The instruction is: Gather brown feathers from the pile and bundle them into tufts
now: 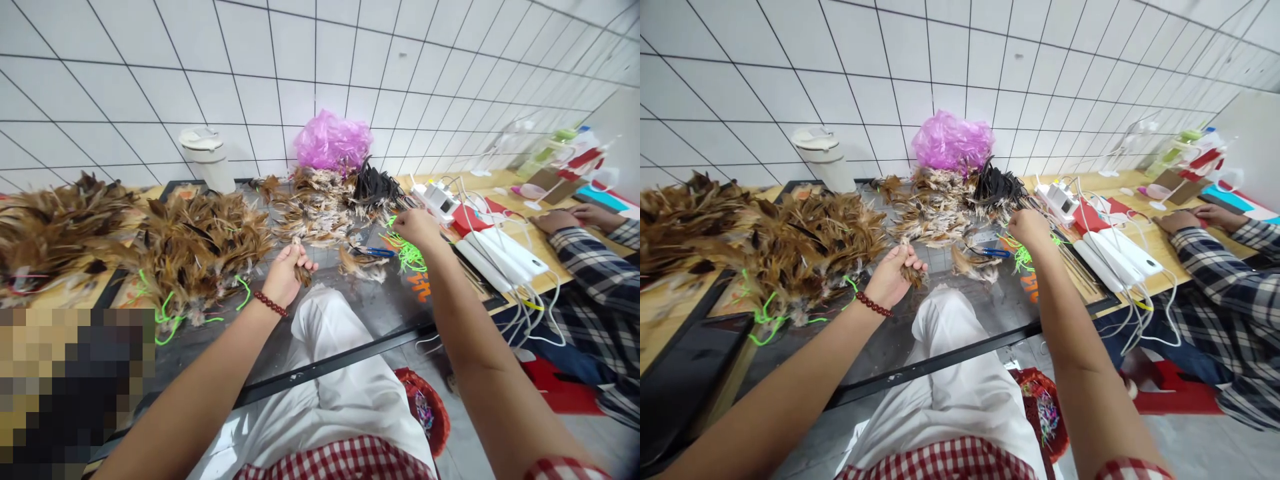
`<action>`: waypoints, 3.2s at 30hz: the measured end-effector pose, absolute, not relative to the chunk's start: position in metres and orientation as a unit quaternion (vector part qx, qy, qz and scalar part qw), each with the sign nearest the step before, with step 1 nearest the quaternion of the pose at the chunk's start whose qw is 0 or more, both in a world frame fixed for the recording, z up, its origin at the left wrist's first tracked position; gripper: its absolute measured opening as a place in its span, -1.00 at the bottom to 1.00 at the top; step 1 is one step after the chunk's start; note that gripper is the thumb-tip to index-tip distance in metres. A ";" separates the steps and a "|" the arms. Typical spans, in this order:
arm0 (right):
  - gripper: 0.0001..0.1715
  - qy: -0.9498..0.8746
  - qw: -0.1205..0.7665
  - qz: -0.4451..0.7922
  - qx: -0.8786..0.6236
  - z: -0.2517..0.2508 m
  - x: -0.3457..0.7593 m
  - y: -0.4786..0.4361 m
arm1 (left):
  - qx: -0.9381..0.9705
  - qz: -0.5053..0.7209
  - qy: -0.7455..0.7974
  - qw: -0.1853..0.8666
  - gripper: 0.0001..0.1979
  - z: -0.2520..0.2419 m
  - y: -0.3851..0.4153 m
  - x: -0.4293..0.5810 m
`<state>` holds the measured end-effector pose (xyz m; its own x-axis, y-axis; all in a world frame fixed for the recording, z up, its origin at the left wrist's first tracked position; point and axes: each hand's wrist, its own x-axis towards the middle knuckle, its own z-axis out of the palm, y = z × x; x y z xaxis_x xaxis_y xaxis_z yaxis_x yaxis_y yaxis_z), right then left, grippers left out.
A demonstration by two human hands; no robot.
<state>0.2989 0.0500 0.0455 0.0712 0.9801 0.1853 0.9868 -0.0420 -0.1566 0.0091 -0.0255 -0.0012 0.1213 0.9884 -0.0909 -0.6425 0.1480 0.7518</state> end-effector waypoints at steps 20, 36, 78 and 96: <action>-0.72 -0.483 0.579 0.601 -0.264 0.028 0.213 0.011 | 0.380 0.581 0.313 0.648 -0.72 0.000 -0.033 0.014; -0.77 -0.472 0.665 0.091 -0.572 0.030 0.339 0.043 | 0.378 0.517 0.365 0.675 -0.69 -0.004 -0.034 0.020; -0.70 -0.576 0.478 0.097 -0.655 0.032 0.347 0.026 | 0.371 0.501 0.377 0.685 -0.70 0.001 -0.037 0.017; -0.76 -0.576 0.546 0.164 -0.586 0.029 0.347 0.021 | 0.377 0.502 0.371 0.684 -0.68 -0.004 -0.034 0.017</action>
